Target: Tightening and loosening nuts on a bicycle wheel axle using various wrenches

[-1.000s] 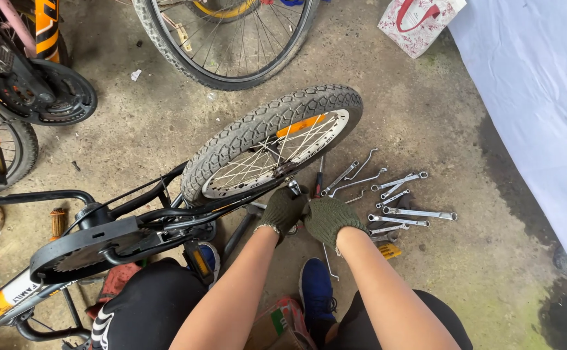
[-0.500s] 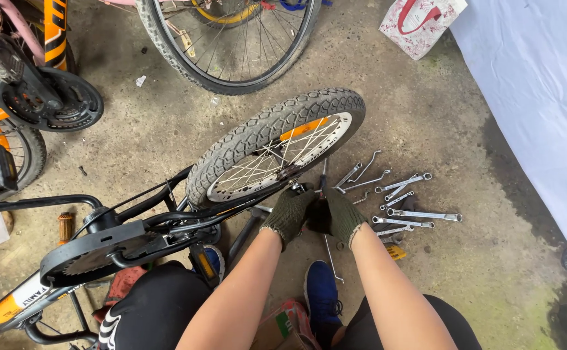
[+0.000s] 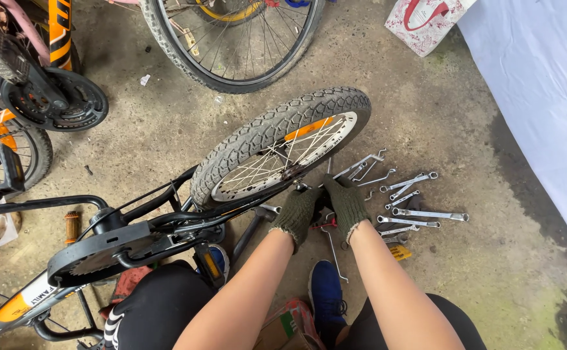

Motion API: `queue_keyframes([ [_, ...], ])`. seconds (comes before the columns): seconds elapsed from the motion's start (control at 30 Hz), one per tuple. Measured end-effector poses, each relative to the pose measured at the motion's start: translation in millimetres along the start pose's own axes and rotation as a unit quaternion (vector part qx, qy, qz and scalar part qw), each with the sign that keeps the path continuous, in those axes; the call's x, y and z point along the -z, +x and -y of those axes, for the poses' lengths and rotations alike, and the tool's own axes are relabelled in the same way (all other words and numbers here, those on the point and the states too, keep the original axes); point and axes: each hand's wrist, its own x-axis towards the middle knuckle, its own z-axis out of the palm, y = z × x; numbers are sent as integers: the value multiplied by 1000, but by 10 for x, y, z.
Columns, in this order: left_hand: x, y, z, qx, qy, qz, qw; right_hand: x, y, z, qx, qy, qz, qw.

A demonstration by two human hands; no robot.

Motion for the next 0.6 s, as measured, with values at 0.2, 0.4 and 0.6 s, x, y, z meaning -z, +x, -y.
queue_keyframes([
  [0.2,-93,-1278,-628,-66,218,36,973,136,21,65,134,-312,-64,938],
  [0.4,-17,-1742,-1000,-257,394,-23,882,83,-440,324,263,-432,-33,862],
  [0.6,97,-1723,-1131,-465,404,41,787,19,-399,98,314,-487,-16,815],
])
